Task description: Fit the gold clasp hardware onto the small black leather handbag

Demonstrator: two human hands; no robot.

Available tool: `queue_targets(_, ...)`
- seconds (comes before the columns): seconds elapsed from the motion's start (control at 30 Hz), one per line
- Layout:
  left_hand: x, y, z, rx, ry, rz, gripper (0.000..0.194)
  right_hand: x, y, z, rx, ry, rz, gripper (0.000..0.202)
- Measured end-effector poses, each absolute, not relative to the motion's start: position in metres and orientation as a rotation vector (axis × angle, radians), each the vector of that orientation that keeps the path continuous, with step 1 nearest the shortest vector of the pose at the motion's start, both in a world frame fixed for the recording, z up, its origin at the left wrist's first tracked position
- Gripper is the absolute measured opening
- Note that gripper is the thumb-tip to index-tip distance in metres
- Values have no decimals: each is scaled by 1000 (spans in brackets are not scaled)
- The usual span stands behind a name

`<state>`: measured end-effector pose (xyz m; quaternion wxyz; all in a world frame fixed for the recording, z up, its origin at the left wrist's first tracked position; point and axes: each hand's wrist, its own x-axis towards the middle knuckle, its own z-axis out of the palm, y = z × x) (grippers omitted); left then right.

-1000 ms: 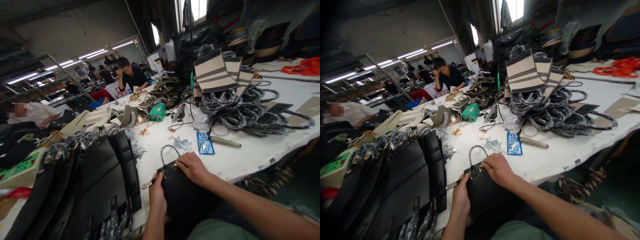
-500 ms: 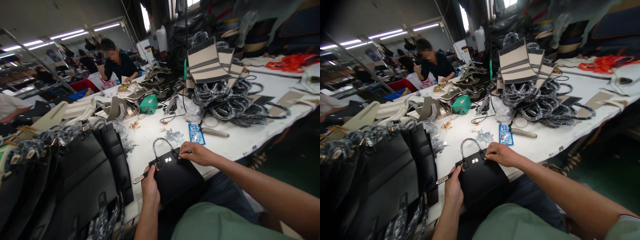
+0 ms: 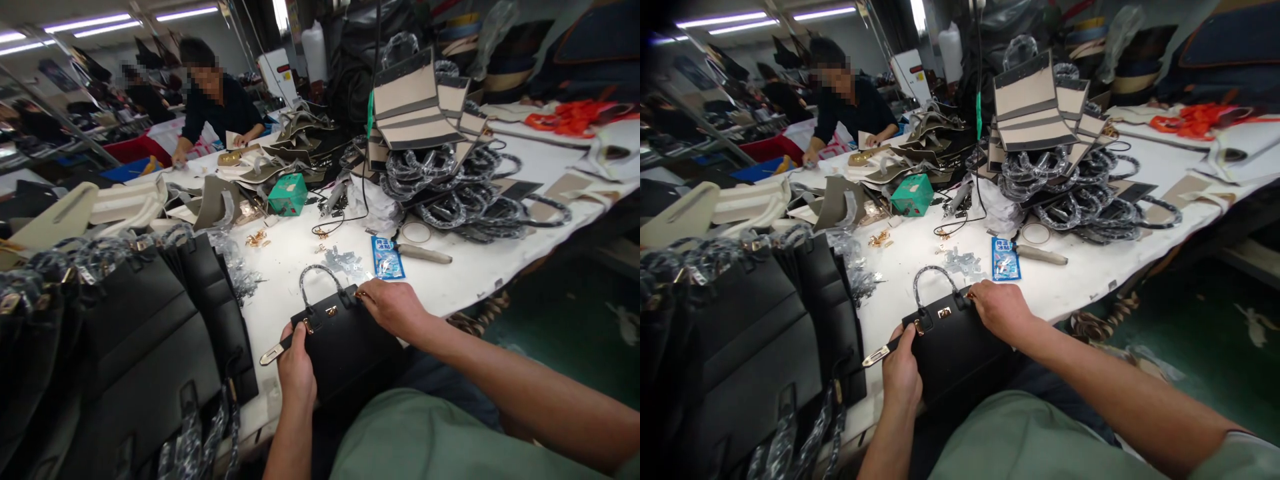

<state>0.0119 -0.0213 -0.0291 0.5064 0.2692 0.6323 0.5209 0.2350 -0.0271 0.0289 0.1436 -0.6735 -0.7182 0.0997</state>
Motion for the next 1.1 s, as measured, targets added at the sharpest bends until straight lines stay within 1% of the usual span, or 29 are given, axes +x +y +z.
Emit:
queue_targets(0.13,10,-23,-32,666,1534,1266,34,227,-28,25,-1910,-2002,378,12)
queue_targets(0.33,11,-24,-29,594,1506,1261,37,237,-18,13,-1862,-1547,765,10)
queue_targets(0.43,12,-23,-26,554,1465,1249,35,243,-12,9,-1810,-1427,972,9)
queue_targets(0.53,11,-21,-26,528,1442,1248,33,244,-10,5,-1771,-1387,1049,10)
queue_targets(0.63,11,-20,-28,537,1443,1236,34,242,-12,3,-1777,-1430,1016,12)
queue_targets(0.87,10,-24,-24,523,1460,1195,41,227,-15,10,-1943,-1638,709,8)
queue_targets(1.0,9,-25,-22,557,1414,1177,40,223,-16,9,-1960,-1622,688,7)
queue_targets(1.1,7,-25,-23,601,1419,1189,43,222,-15,7,-1971,-1604,700,5)
